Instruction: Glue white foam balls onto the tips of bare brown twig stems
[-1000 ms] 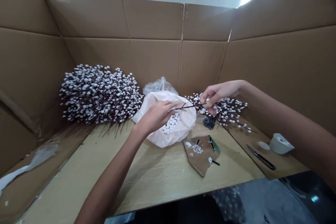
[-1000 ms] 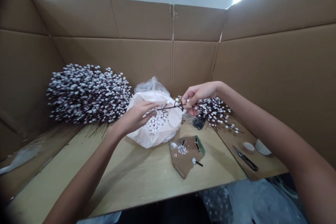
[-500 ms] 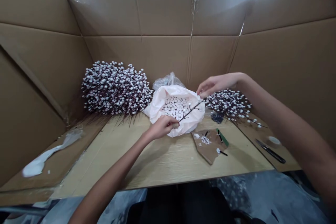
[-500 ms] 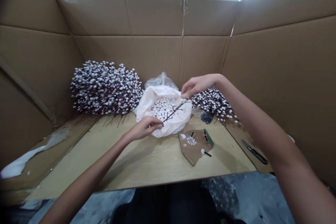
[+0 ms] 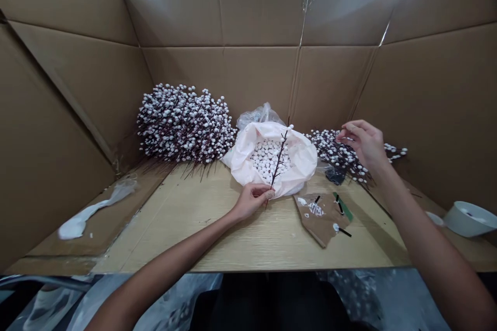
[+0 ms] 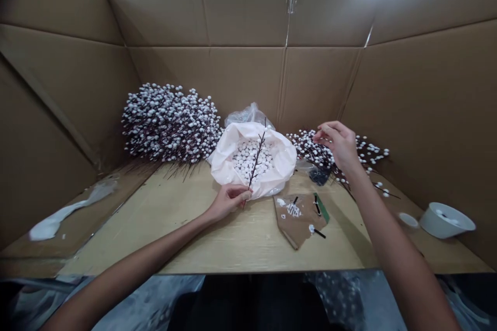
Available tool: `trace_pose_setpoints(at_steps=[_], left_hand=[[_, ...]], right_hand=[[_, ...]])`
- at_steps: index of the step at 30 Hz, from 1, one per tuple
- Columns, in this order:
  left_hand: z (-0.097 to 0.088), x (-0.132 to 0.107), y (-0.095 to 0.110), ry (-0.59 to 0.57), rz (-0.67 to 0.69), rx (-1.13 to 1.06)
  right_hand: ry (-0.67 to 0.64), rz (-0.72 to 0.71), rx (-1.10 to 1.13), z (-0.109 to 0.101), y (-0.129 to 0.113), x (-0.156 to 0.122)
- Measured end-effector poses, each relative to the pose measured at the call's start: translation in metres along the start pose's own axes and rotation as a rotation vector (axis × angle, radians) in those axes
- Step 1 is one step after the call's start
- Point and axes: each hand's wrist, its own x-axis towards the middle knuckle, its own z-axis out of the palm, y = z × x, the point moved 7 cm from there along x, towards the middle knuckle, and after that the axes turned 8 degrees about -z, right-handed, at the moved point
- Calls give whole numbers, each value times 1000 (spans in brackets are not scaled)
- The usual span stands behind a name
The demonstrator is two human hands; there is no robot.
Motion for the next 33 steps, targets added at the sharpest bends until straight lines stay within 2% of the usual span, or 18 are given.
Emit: trace_pose_setpoints(at_steps=[5, 9, 13, 23, 33], left_hand=[[-3, -2, -10, 92, -14, -50], [-3, -4, -10, 114, -35, -68], [-3, -5, -10, 129, -51, -85], [-3, -5, -10, 148, -58, -59], [-3, -5, -10, 142, -59, -62]], right_hand=[[193, 66, -113, -36, 70, -14], [231, 70, -195, -48, 99, -23], [184, 59, -272, -49, 106, -29], [102, 25, -463, -38, 105, -44], [-31, 30, -562, -29, 111, -51]])
